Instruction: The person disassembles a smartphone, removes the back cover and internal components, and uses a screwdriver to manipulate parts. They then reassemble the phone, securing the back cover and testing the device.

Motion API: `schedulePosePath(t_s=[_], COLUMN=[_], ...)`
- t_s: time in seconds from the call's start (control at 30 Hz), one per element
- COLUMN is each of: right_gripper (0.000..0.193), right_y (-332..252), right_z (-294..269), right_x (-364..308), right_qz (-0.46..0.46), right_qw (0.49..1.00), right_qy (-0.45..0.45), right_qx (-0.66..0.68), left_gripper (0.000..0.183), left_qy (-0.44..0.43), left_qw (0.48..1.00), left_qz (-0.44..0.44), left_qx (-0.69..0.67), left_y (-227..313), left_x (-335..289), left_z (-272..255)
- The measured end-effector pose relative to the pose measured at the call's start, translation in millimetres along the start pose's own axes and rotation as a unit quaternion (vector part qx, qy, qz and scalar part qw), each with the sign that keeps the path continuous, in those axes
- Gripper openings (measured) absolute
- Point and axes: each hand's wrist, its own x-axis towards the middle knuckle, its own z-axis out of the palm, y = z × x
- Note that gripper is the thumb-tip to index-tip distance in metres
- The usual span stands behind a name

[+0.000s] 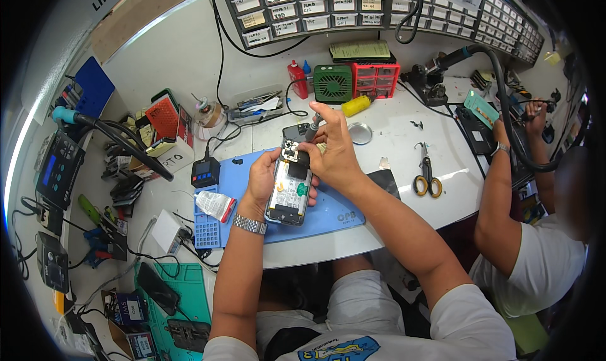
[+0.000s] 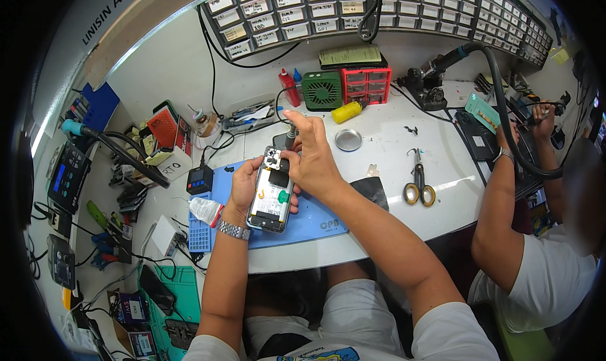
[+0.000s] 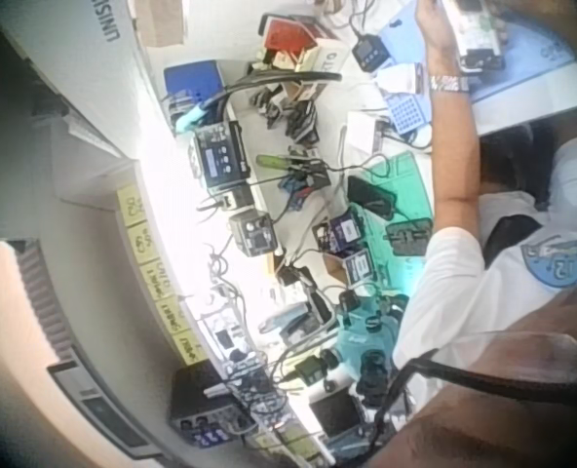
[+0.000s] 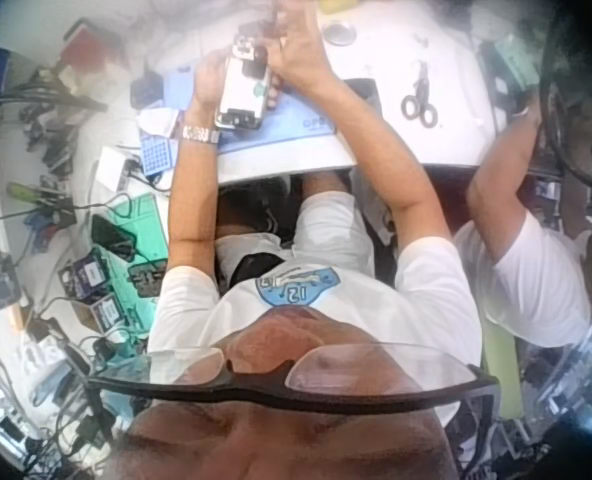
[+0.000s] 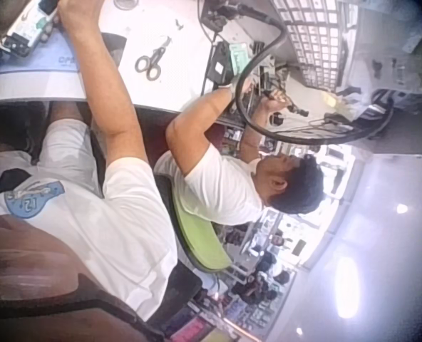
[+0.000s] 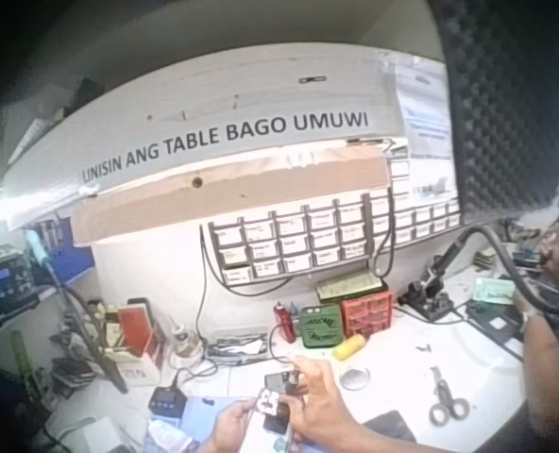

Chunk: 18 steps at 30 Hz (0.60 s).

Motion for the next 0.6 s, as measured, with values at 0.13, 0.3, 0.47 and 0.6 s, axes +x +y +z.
schedulePosePath(t_s=[0.13,0.3,0.47,0.6], right_gripper=[0.095,0.092,0.094,0.099], right_y=[5.1,2.1,0.6,3.7], right_z=[3.5,-0.2,3.8,6.4], right_x=[-1.7,-2.3,-1.2,1.2], right_qz=[-0.013,-0.005,0.083,0.155], right_qw=[0.999,1.000,0.981,0.962], right_qy=[0.001,-0.016,0.029,0.089], right_qx=[0.043,-0.013,0.174,0.208], left_gripper=[0.076,0.076,0.076,0.074], left_qy=[-0.004,-0.005,-0.008,0.036], left_qw=[1.000,1.000,1.000,0.999], left_qz=[-0.006,-0.008,-0.004,0.024], left_qx=[0.005,0.001,-0.006,0.016], left_y=[0.6,1.1,1.8,7.7], left_x=[1.3,-0.4,0.2,-2.3], left_z=[-2.2,-0.6,1.4,-6.9])
